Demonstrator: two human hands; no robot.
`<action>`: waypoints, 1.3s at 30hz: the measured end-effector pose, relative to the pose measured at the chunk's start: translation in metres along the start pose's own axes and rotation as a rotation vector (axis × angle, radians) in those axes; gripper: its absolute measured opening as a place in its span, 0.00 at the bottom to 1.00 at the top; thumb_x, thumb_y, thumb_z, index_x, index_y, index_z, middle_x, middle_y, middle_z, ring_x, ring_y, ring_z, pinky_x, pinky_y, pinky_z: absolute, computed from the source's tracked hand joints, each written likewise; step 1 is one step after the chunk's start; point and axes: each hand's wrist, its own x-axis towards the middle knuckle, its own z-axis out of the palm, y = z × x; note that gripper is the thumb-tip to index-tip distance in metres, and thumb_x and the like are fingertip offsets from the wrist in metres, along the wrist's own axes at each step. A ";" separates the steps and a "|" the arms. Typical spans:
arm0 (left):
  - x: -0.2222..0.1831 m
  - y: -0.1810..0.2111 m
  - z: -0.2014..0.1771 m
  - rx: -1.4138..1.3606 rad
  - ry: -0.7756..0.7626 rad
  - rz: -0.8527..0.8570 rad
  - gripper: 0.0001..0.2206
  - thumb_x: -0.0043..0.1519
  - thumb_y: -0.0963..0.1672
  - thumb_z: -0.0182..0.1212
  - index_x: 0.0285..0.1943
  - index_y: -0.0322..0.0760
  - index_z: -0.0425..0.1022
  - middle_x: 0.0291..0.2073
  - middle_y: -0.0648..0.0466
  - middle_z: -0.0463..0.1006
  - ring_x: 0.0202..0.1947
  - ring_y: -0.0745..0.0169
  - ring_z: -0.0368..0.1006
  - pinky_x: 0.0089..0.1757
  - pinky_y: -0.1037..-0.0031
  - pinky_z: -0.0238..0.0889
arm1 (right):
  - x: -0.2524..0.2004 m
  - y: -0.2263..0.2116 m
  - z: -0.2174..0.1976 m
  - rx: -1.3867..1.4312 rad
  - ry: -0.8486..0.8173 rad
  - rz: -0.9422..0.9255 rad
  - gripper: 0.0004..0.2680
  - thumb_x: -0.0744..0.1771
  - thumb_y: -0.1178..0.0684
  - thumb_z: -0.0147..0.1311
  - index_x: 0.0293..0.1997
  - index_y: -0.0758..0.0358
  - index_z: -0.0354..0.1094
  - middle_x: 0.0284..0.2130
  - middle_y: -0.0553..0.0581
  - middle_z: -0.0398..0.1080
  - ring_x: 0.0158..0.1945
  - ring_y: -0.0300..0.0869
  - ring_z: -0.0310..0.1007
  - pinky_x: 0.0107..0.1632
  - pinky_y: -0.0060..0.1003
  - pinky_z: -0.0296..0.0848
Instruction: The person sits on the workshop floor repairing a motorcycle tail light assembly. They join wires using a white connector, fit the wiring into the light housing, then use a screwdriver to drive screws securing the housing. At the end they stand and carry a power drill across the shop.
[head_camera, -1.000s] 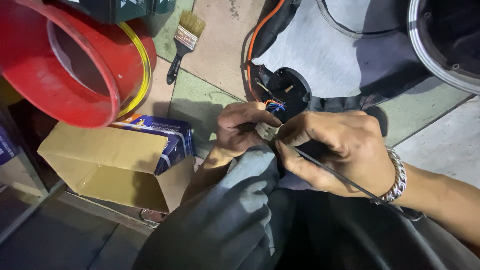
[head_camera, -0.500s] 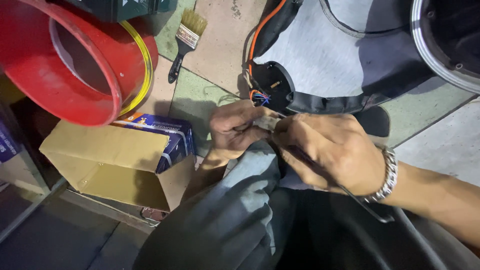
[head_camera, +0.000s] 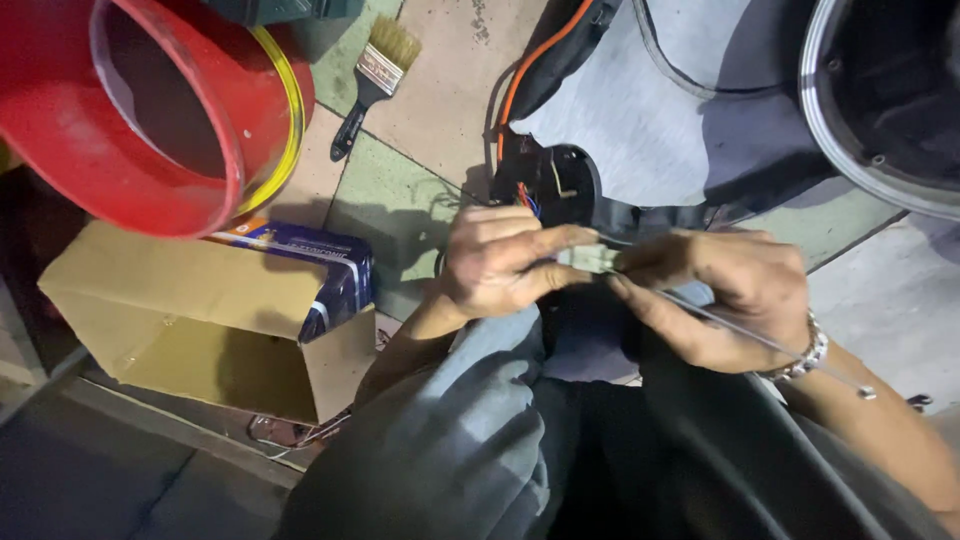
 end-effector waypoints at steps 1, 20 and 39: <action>-0.002 -0.006 0.003 0.001 0.010 0.000 0.19 0.65 0.48 0.74 0.62 0.43 0.76 0.22 0.60 0.74 0.21 0.67 0.63 0.30 0.69 0.62 | 0.000 0.001 -0.005 -0.004 -0.008 -0.004 0.07 0.64 0.60 0.65 0.28 0.64 0.69 0.33 0.58 0.78 0.34 0.42 0.82 0.37 0.32 0.77; -0.006 -0.005 -0.006 -0.596 0.265 -0.253 0.14 0.67 0.50 0.61 0.49 0.35 0.78 0.29 0.54 0.68 0.29 0.62 0.60 0.37 0.71 0.53 | 0.024 -0.021 0.007 -0.094 0.066 -0.289 0.04 0.68 0.61 0.55 0.37 0.74 0.67 0.36 0.70 0.75 0.35 0.52 0.80 0.37 0.40 0.78; -0.003 0.000 -0.004 -0.495 0.209 -0.281 0.16 0.66 0.52 0.60 0.46 0.36 0.80 0.25 0.57 0.65 0.27 0.65 0.56 0.32 0.74 0.50 | 0.036 -0.038 0.003 -0.021 0.005 -0.264 0.03 0.66 0.62 0.59 0.35 0.71 0.70 0.36 0.65 0.77 0.35 0.48 0.82 0.39 0.36 0.79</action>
